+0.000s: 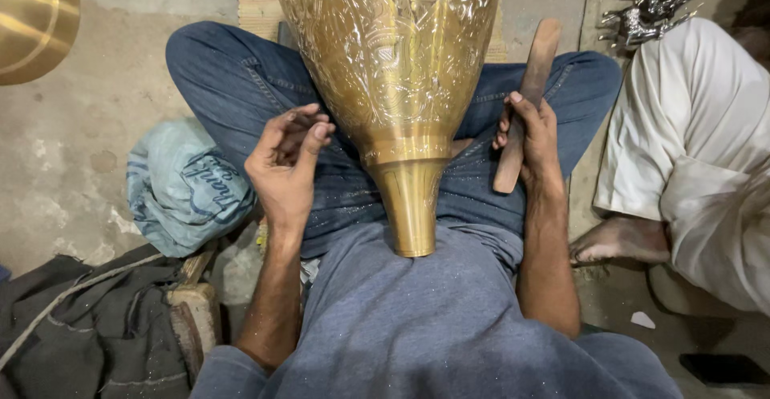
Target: The person sits cross-legged on the floor holding a large brass vase between their legs and engraves decorative patterns into its surface. They hold a chisel against the brass with one hand and strike it with a wooden mallet held in the other hand, repositioning the chisel repeatedly to work different areas of the pattern.
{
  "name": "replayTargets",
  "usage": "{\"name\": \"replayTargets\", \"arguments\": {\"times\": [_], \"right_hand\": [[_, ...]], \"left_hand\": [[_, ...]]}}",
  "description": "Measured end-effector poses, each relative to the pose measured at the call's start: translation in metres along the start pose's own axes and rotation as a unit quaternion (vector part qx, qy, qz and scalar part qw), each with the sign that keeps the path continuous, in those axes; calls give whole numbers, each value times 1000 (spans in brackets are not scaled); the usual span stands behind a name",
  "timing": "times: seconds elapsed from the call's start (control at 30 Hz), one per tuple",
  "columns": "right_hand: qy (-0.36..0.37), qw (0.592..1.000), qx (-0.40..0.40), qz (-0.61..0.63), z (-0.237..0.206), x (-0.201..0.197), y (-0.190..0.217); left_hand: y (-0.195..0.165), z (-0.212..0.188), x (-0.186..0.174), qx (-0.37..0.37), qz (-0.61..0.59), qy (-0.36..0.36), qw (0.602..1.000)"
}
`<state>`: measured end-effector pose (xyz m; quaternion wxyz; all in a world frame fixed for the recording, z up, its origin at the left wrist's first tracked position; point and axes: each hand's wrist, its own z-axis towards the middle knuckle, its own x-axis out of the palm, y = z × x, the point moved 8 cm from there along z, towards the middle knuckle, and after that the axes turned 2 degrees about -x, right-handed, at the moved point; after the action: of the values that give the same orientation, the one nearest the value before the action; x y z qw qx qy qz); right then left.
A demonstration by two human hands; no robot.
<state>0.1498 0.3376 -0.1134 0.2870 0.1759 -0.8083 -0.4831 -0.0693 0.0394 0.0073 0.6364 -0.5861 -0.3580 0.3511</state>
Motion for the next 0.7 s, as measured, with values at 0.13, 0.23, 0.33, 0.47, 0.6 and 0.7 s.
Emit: {"name": "replayTargets", "arguments": {"times": [0.13,0.23,0.33,0.47,0.6,0.7], "right_hand": [[-4,1000,-3,-3,1,2,3],[-1,1000,-3,-2,1,0,2],[9,1000,-1,14,0,-4,-4],[13,999,-8,32,-2,-31,-8],[8,999,-32,14,-22,-52,-13],[12,998,-62,-11,-37,-57,-6]], "left_hand": [[-14,0,27,6,-29,48,998],[-12,4,47,1,-54,55,997],[-6,6,61,0,-75,48,996],[-3,-1,95,28,-43,64,997],[-4,-28,117,69,22,73,995],[-2,-32,134,123,20,83,989]]}}
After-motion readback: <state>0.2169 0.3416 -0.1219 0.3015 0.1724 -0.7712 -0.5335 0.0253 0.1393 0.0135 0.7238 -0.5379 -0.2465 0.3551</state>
